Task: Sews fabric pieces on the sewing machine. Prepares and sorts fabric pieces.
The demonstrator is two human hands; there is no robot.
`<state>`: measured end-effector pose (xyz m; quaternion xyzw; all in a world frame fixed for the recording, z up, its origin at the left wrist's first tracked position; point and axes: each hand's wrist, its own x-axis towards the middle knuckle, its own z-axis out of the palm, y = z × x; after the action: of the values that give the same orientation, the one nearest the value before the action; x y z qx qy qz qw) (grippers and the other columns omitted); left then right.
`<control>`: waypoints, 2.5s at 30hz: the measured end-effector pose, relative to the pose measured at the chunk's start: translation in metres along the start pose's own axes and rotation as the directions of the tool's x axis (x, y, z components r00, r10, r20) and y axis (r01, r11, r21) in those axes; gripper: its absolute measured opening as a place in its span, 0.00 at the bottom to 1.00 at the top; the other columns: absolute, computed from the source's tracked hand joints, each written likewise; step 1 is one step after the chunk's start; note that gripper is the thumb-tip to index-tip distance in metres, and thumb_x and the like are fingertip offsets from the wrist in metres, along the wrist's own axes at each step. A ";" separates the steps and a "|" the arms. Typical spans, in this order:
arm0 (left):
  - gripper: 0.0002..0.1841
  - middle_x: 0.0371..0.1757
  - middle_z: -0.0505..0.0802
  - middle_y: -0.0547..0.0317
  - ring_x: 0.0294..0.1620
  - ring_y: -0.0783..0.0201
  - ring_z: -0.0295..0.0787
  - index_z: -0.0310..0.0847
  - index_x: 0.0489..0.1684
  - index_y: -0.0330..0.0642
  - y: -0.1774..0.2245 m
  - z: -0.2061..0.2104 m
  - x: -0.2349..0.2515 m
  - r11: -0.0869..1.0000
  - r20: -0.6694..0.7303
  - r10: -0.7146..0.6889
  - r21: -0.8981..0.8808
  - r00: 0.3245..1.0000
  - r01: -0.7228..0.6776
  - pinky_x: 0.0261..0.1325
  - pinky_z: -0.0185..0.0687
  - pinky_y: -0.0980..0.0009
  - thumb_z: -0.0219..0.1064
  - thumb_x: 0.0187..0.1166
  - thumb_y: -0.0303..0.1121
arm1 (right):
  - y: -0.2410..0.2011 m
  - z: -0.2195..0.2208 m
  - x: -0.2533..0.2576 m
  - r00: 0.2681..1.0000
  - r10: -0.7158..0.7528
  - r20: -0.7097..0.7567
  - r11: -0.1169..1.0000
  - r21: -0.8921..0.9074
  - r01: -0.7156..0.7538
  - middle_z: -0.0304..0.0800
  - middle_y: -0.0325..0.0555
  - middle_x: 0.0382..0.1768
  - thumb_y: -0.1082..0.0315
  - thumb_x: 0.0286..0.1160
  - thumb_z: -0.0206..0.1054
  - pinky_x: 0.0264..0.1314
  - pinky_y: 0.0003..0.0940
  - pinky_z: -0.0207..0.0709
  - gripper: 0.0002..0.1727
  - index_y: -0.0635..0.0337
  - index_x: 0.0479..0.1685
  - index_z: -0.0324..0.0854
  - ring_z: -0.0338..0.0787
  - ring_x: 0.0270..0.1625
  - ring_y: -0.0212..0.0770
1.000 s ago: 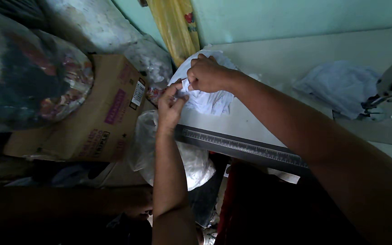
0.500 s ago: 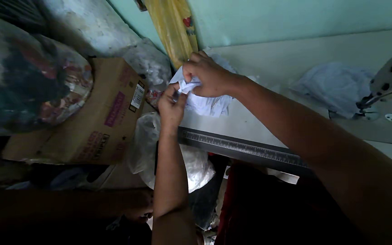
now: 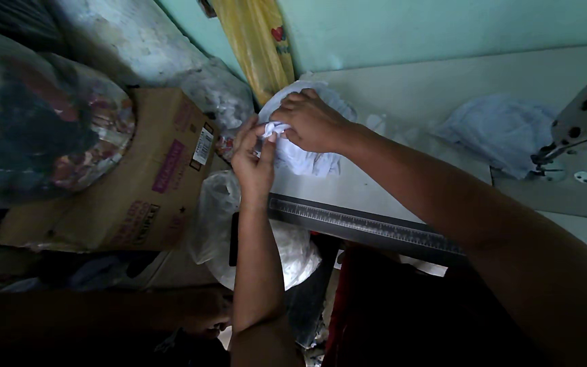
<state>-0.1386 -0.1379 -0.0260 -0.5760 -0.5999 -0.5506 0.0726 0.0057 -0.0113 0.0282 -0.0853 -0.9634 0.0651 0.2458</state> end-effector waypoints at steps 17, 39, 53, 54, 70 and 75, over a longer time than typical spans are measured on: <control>0.20 0.78 0.83 0.48 0.79 0.50 0.76 0.86 0.68 0.41 0.051 0.022 -0.033 0.979 0.091 -0.040 0.202 0.995 0.021 0.80 0.68 0.50 0.64 0.84 0.41 | 0.021 -0.053 0.043 0.937 0.339 -0.086 0.851 0.454 -0.266 0.91 0.59 0.56 0.73 0.85 0.56 0.69 0.51 0.76 0.16 0.67 0.61 0.86 0.88 0.62 0.51; 0.38 0.39 0.91 0.59 0.45 0.66 0.90 0.75 0.53 0.45 0.125 0.148 0.010 -0.119 0.047 -0.463 -0.993 0.885 -0.009 0.48 0.89 0.64 0.20 0.89 0.61 | -0.008 -0.079 -0.139 0.964 -0.002 -0.268 0.999 -0.034 -0.007 0.80 0.54 0.79 0.74 0.73 0.66 0.87 0.62 0.59 0.34 0.58 0.84 0.72 0.72 0.85 0.59; 0.41 0.95 0.58 0.44 0.94 0.33 0.45 0.55 0.95 0.53 0.128 0.162 -0.102 0.900 0.802 0.050 0.222 0.595 -0.376 0.85 0.43 0.24 0.47 0.86 0.66 | -0.047 -0.110 -0.352 0.770 0.175 -0.614 0.930 -0.154 -0.334 0.89 0.55 0.67 0.60 0.86 0.57 0.79 0.51 0.69 0.19 0.59 0.63 0.87 0.80 0.76 0.57; 0.43 0.95 0.57 0.45 0.95 0.34 0.44 0.55 0.95 0.53 0.129 0.160 -0.099 0.906 0.825 0.024 0.221 0.565 -0.361 0.86 0.41 0.25 0.51 0.83 0.68 | -0.047 -0.107 -0.356 0.773 0.206 -0.600 0.927 -0.133 -0.350 0.88 0.54 0.68 0.59 0.86 0.57 0.79 0.53 0.69 0.19 0.58 0.64 0.87 0.79 0.76 0.58; 0.12 0.50 0.96 0.47 0.56 0.48 0.94 0.90 0.54 0.37 0.196 0.134 -0.117 0.890 0.700 0.298 0.042 0.649 -0.454 0.69 0.83 0.46 0.60 0.83 0.27 | -0.040 -0.061 -0.362 0.860 0.438 -0.263 0.899 0.116 -0.422 0.70 0.52 0.86 0.63 0.69 0.74 0.85 0.65 0.60 0.41 0.55 0.88 0.65 0.67 0.88 0.59; 0.15 0.59 0.95 0.52 0.64 0.58 0.91 0.89 0.58 0.39 0.247 0.139 -0.136 0.815 0.624 0.573 -0.365 0.531 -0.450 0.73 0.82 0.60 0.60 0.87 0.36 | -0.032 -0.065 -0.416 0.853 0.328 -0.406 0.937 0.028 -0.347 0.95 0.51 0.53 0.76 0.66 0.63 0.75 0.62 0.70 0.16 0.60 0.50 0.92 0.89 0.64 0.57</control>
<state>0.1718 -0.1844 -0.0351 -0.8957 -0.3377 -0.2845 -0.0522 0.3928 -0.1189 -0.1018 -0.2703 -0.8627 0.0657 0.4224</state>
